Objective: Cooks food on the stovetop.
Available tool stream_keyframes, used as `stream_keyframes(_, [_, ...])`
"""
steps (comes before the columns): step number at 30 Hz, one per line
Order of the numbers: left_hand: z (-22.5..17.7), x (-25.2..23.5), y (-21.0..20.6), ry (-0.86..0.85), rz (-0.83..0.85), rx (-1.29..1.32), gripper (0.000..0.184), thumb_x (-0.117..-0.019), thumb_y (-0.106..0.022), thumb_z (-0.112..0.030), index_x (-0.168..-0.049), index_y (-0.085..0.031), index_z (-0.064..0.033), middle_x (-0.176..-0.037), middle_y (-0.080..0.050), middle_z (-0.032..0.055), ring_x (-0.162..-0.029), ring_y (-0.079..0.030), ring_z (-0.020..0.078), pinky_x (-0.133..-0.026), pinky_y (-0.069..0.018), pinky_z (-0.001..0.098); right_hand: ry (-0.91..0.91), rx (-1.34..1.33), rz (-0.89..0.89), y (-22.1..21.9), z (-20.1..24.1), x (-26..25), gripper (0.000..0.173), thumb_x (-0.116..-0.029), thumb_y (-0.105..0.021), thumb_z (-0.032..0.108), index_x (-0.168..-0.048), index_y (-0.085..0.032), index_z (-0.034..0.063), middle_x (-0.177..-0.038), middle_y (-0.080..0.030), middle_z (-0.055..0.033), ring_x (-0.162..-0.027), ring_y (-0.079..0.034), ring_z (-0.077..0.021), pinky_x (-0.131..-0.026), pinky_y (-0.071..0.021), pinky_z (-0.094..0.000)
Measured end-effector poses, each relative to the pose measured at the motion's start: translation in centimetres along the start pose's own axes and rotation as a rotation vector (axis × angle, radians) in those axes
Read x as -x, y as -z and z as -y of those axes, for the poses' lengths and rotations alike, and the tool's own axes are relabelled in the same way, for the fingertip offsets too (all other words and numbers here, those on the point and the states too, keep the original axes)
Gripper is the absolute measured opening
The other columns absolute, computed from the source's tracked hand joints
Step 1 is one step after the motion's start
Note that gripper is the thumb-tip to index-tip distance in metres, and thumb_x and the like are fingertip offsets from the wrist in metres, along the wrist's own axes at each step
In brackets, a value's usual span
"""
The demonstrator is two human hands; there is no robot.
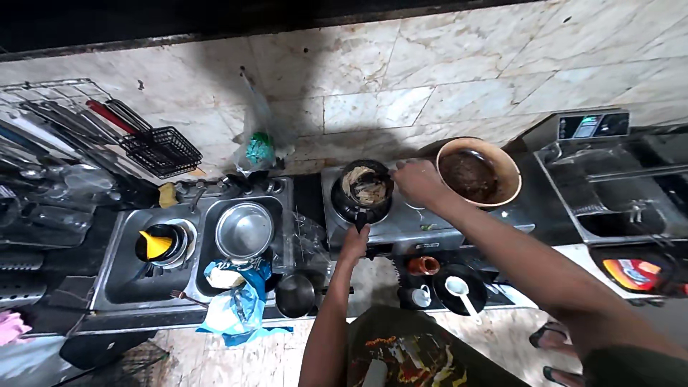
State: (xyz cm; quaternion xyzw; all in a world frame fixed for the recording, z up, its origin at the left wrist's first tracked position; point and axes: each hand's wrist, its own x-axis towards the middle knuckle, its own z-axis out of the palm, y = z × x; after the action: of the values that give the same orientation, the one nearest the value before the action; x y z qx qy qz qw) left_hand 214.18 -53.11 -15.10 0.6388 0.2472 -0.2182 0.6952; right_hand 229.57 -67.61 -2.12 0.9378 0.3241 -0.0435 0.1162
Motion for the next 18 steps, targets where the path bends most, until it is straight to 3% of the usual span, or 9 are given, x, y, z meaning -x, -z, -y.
stream_keyframes(4, [0.1,-0.1,0.0,0.009,0.004,0.02,0.038,-0.1087,-0.049,-0.041,-0.119,-0.053,-0.0047,-0.073,-0.05,0.0027,-0.047,-0.043,0.0116,-0.044,-0.0415,0.0261,0.327,0.055,-0.142,0.4,0.2,-0.6,0.021,-0.0921,-0.064,-0.003,-0.106,-0.074,0.0085,-0.109,-0.069,-0.0163,-0.104,-0.066,-0.0373,-0.081,-0.0554,-0.0533])
stream_keyframes(7, [0.1,0.0,-0.1,0.001,0.007,0.023,0.038,-0.1087,-0.049,-0.041,-0.119,-0.053,-0.0048,-0.072,-0.048,0.0023,-0.047,-0.042,0.0114,-0.044,-0.0416,0.0262,0.444,0.096,-0.172,-1.0,0.8,-2.2,0.022,-0.0925,-0.062,-0.007,-0.11,-0.072,0.0021,-0.11,-0.066,-0.0194,-0.104,-0.065,-0.0391,-0.08,-0.0556,-0.052])
stream_keyframes(10, [0.1,0.1,-0.1,-0.005,0.0,0.017,0.037,-0.1088,-0.049,-0.041,-0.117,-0.053,-0.0048,-0.072,-0.048,0.0022,-0.047,-0.042,0.0112,-0.044,-0.0415,0.0261,0.313,0.111,-0.149,-1.4,0.6,-3.7,0.01,-0.0932,-0.06,-0.006,-0.098,-0.068,-0.0045,-0.104,-0.064,-0.0247,-0.095,-0.066,-0.044,-0.069,-0.0557,-0.0548])
stream_keyframes(13, [0.1,0.1,-0.1,-0.005,0.0,0.019,0.036,-0.109,-0.049,-0.04,-0.116,-0.053,-0.0047,-0.072,-0.048,0.0025,-0.046,-0.041,0.0115,-0.044,-0.0409,0.0262,0.093,0.107,0.046,0.8,0.7,-3.6,0.011,-0.0947,-0.061,-0.001,-0.089,-0.069,-0.0031,-0.096,-0.067,-0.0244,-0.087,-0.068,-0.0441,-0.069,-0.0542,-0.058])
stream_keyframes(18, [0.1,0.2,-0.1,-0.009,-0.005,0.02,0.037,-0.1084,-0.05,-0.04,-0.116,-0.054,-0.004,-0.072,-0.049,0.0026,-0.048,-0.043,0.0119,-0.045,-0.0425,0.0273,-0.102,0.03,0.351,4.3,1.7,-2.3,0.01,-0.089,-0.072,0.011,-0.091,-0.071,0.0007,-0.095,-0.069,-0.0231,-0.09,-0.068,-0.0443,-0.071,-0.0534,-0.0636])
